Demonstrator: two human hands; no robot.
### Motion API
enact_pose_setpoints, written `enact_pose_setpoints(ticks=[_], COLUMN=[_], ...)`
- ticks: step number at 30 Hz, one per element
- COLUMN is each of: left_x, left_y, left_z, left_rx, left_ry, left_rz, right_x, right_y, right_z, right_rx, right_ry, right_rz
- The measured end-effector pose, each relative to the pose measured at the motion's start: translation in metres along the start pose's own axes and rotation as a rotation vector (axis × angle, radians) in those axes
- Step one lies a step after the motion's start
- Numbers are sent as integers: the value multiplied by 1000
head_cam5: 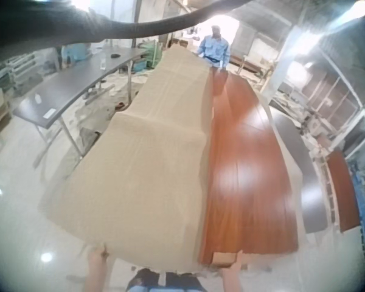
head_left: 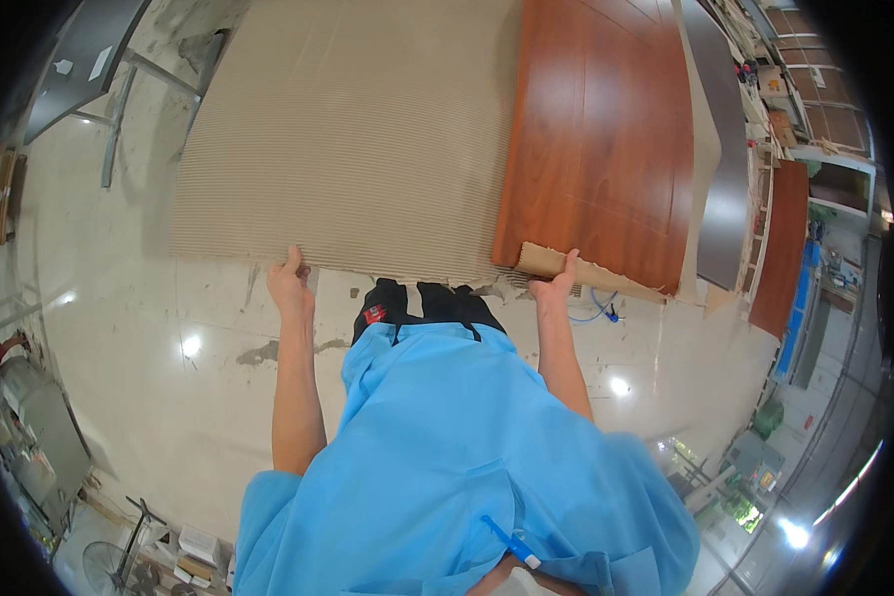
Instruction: The person wraps a large wooden tabletop with a sheet of corrugated cardboard. They lift and fold the cardboard over the tabletop edges, smooth it down, and adjust the coverage to protect the surface.
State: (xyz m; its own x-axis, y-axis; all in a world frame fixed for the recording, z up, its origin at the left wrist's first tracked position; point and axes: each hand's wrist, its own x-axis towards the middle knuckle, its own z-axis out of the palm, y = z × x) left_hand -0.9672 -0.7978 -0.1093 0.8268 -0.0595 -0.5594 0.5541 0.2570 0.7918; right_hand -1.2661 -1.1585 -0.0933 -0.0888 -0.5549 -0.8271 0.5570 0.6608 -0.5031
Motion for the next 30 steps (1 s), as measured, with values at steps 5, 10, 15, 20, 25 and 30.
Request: enact_pose_setpoints(ticks=[5,10,15,20,25,30], left_x=[-3,12,22,8,4,-4], left_y=[-5,4,16,-1,2,4], left_z=[-4,-21,-31,-24,-25,-19], left_rx=[-10,9,40,10,-6,0], left_ry=[-5,62,10,-13,31,-15], left_rz=[-20,23,31,-25,-22,-15], right_x=[-1,-4,-6,-10,-14,-9], right_y=[-2,-4,-5,-7,-6,-6], right_z=[2,4,6,7,10,8], right_rx=[23,18,61,-17,16,21], right_ry=[-20,20,5,38,52,12], right_rz=[31,60,84,66,75,77])
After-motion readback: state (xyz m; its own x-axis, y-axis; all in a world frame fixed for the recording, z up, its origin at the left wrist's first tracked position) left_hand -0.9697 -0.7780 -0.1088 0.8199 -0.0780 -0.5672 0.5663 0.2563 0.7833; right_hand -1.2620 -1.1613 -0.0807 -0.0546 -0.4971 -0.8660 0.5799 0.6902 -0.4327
